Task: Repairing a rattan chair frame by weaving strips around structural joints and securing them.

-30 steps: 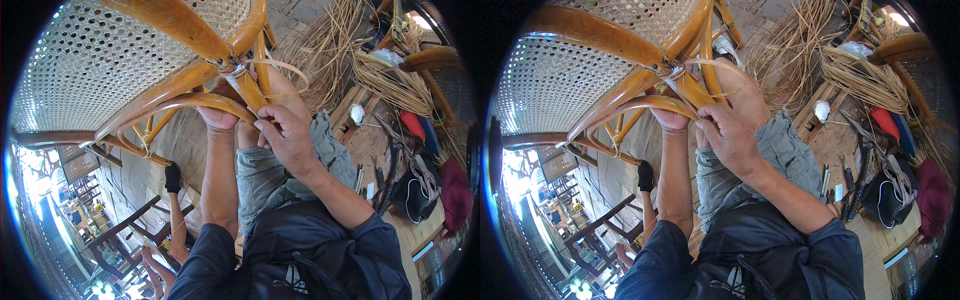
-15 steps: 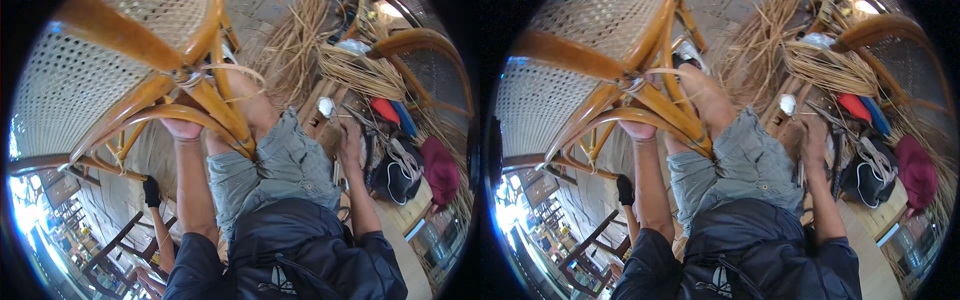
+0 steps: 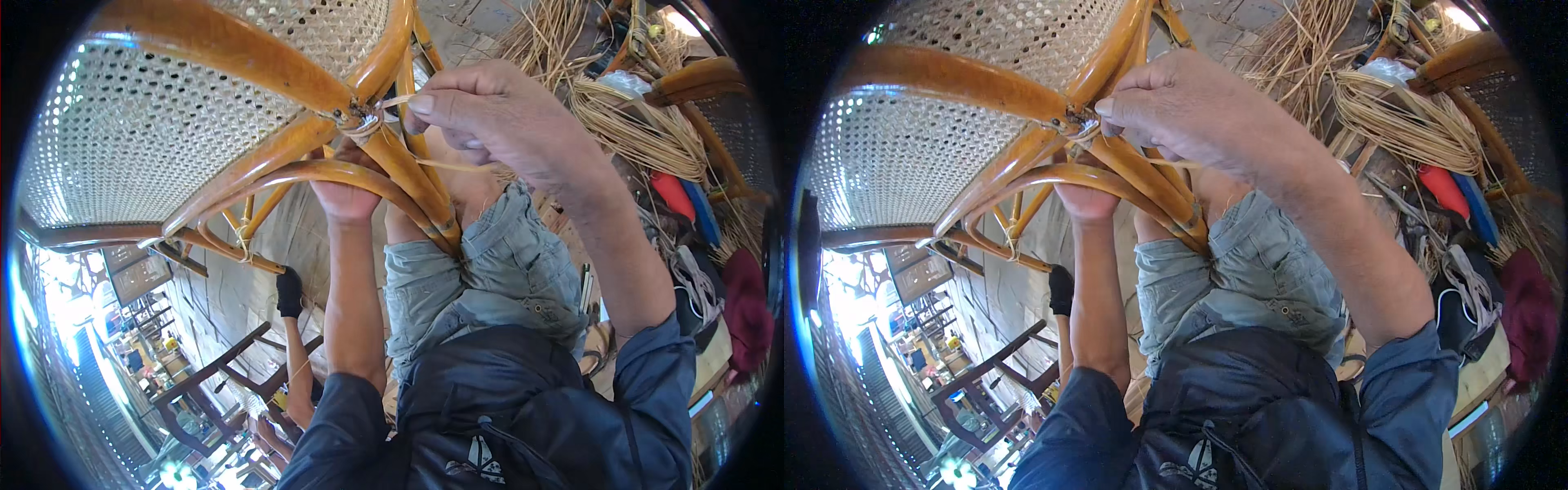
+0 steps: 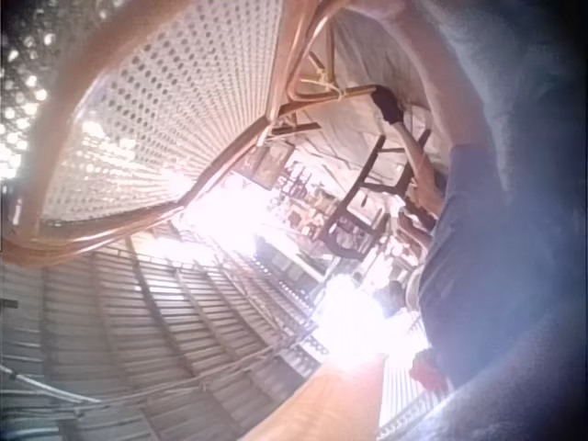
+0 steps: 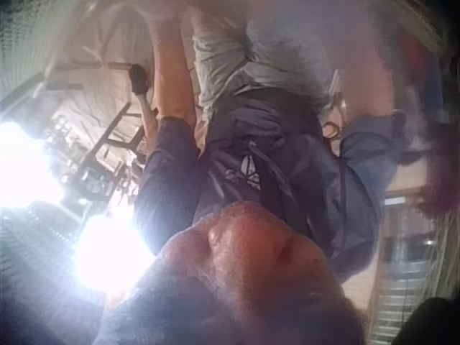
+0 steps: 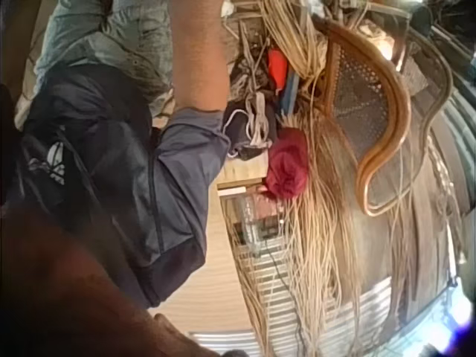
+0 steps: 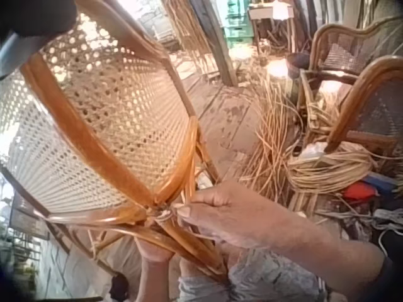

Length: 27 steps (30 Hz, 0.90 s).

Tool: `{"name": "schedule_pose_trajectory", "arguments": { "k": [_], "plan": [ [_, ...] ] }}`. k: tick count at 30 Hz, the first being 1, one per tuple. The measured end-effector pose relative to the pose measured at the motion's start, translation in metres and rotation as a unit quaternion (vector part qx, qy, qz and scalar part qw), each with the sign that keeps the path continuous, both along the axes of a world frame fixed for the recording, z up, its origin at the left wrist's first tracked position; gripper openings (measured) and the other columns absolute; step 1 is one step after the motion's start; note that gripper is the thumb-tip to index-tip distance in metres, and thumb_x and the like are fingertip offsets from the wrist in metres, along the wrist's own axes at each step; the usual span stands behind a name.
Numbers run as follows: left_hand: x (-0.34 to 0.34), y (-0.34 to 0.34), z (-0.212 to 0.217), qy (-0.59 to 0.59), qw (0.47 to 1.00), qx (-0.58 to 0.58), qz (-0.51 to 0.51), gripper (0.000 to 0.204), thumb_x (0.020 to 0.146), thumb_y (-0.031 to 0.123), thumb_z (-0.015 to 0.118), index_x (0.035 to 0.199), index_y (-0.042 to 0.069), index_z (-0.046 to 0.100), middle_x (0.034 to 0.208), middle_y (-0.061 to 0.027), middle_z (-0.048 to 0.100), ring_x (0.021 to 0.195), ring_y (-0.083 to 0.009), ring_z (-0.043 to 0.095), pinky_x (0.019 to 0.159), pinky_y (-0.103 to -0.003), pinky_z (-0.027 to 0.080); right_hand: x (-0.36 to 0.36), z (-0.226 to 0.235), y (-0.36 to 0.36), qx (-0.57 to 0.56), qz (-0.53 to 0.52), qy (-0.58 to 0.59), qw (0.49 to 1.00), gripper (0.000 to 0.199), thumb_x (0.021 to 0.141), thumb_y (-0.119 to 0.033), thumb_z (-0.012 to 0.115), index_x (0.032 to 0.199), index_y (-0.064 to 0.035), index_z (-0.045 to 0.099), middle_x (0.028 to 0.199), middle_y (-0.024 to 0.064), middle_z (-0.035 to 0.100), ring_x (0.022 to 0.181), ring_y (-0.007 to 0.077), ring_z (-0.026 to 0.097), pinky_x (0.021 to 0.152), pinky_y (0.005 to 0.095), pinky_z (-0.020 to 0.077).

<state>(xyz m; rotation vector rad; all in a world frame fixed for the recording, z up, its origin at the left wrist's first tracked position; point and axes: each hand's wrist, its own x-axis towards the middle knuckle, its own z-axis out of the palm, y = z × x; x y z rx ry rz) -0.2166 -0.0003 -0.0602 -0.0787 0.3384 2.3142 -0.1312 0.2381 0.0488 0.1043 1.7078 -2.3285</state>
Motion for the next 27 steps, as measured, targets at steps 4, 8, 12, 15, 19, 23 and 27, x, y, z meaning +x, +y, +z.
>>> {"name": "schedule_pose_trajectory", "arguments": {
  "k": [4,8,12,15,19,23,27],
  "plan": [
    [0.045,-0.019,0.036,0.155,0.737,-0.653,0.086,0.043,0.090,0.037,0.051,0.119,0.005,0.053,0.111,-0.0106,0.058,0.104,-0.0236,0.052,0.093,-0.039,0.039,0.004,-0.017,0.022,0.015,-0.046,0.071,0.996,0.024,0.086,-0.023,0.057,0.080,-0.0002,0.064,0.054,-0.0029,0.047,0.047,0.0050,0.042,0.043,0.0214,0.0314],
    [0.057,0.005,0.094,0.574,0.307,-0.736,0.188,0.031,0.080,0.021,0.068,0.102,0.003,0.056,0.097,-0.0060,0.059,0.093,-0.0214,0.053,0.083,-0.037,0.041,0.011,-0.012,0.005,0.029,-0.028,0.106,0.994,0.024,0.086,-0.020,0.056,0.077,-0.0001,0.064,0.052,-0.0027,0.048,0.044,0.0068,0.044,0.041,0.0232,0.0326],
    [0.024,0.037,0.106,0.715,0.119,-0.667,0.172,0.035,0.074,0.025,0.073,0.094,0.005,0.055,0.088,-0.0069,0.056,0.087,-0.0241,0.051,0.082,-0.038,0.038,0.005,-0.019,-0.023,0.058,-0.109,0.168,0.978,0.022,0.081,-0.016,0.056,0.067,0.0005,0.060,0.052,0.0066,0.054,0.048,0.0146,0.056,0.044,0.0297,0.0410],
    [0.020,0.037,0.107,0.714,0.077,-0.680,0.149,0.035,0.074,0.032,0.071,0.086,0.007,0.051,0.081,-0.0067,0.050,0.081,-0.0260,0.046,0.077,-0.040,0.035,0.011,-0.010,-0.069,0.211,-0.209,0.310,0.903,0.015,0.081,-0.012,0.059,0.078,0.0004,0.052,0.062,0.0138,0.055,0.050,0.0268,0.055,0.044,0.0328,0.0404],
    [0.023,0.047,0.110,0.702,0.086,-0.700,0.100,0.022,0.087,0.029,0.054,0.085,0.007,0.052,0.085,-0.0082,0.051,0.083,-0.0258,0.046,0.077,-0.039,0.035,0.027,-0.007,-0.097,0.159,-0.181,0.213,0.947,0.020,0.081,-0.014,0.060,0.085,0.0006,0.046,0.063,0.0181,0.055,0.059,0.0353,0.059,0.051,0.0415,0.0456],
    [0.015,0.028,0.100,0.753,0.055,-0.635,0.164,0.016,0.088,0.021,0.051,0.084,0.006,0.056,0.093,-0.0108,0.054,0.088,-0.0273,0.048,0.082,-0.040,0.036,0.031,-0.009,-0.102,0.138,-0.121,0.177,0.967,0.022,0.082,-0.015,0.060,0.089,0.0009,0.047,0.064,0.0185,0.056,0.062,0.0351,0.061,0.051,0.0410,0.0464],
    [0.007,0.027,0.096,0.721,0.060,-0.661,0.199,0.012,0.086,0.017,0.054,0.084,0.005,0.057,0.096,-0.0118,0.053,0.091,-0.0281,0.048,0.083,-0.041,0.037,0.033,-0.026,-0.096,0.118,-0.146,0.222,0.957,0.021,0.083,-0.016,0.060,0.095,-0.0006,0.051,0.067,0.0172,0.058,0.062,0.0348,0.060,0.053,0.0404,0.0466]
  ]
}}
